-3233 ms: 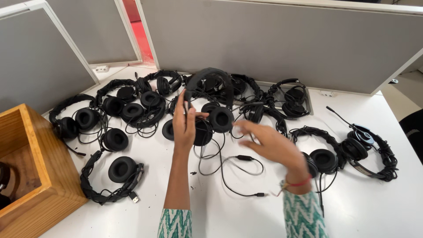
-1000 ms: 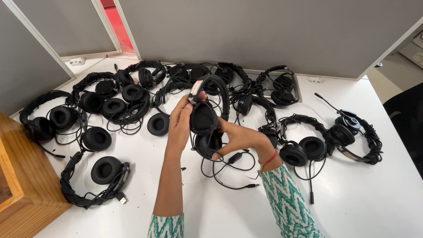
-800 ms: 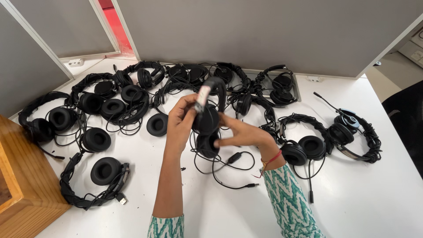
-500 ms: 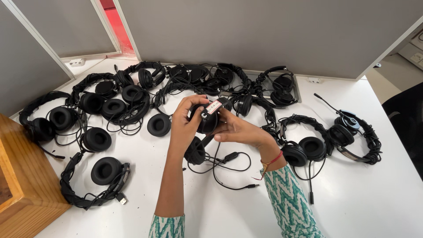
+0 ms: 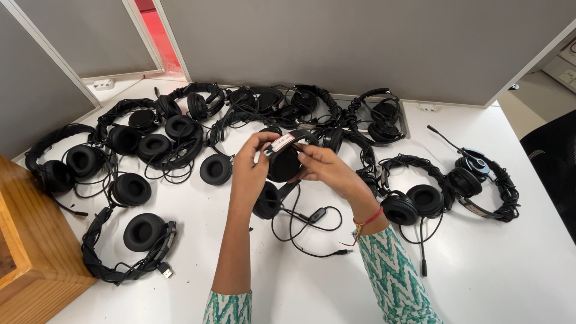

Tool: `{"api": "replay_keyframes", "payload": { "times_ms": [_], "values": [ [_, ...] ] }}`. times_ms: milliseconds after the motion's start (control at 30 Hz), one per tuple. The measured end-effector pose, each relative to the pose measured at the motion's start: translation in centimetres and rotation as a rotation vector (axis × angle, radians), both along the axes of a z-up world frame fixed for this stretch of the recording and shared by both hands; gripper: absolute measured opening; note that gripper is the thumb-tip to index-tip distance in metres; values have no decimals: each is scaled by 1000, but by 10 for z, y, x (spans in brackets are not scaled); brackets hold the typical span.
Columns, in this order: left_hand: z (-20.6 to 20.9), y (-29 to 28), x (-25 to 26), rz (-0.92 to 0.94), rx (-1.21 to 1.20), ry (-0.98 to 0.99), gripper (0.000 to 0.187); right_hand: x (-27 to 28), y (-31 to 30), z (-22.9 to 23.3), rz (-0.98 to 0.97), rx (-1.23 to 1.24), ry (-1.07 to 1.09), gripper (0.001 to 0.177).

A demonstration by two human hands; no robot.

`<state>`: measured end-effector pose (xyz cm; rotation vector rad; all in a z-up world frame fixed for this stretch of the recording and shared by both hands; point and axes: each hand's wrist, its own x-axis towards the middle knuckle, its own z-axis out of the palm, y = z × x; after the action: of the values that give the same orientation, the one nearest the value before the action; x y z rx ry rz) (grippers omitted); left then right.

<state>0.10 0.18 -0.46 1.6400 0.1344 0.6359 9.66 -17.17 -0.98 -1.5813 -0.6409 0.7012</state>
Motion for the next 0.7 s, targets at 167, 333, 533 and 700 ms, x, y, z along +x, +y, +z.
{"api": "replay_keyframes", "payload": {
  "times_ms": [167, 333, 533, 700],
  "values": [
    [11, -4, -3, 132, 138, 25, 24, 3, -1, 3, -54, 37, 45, 40],
    [9, -14, -4, 142, 224, 210, 21, 7, -6, -4, 87, 96, -5, 30],
    [-19, 2, 11, -16, 49, 121, 29, 6, -3, -3, 80, 61, 4, 32],
    [-20, 5, 5, -66, 0, 226, 28, 0, -1, 2, 99, 56, -11, 34]
  ]
}}
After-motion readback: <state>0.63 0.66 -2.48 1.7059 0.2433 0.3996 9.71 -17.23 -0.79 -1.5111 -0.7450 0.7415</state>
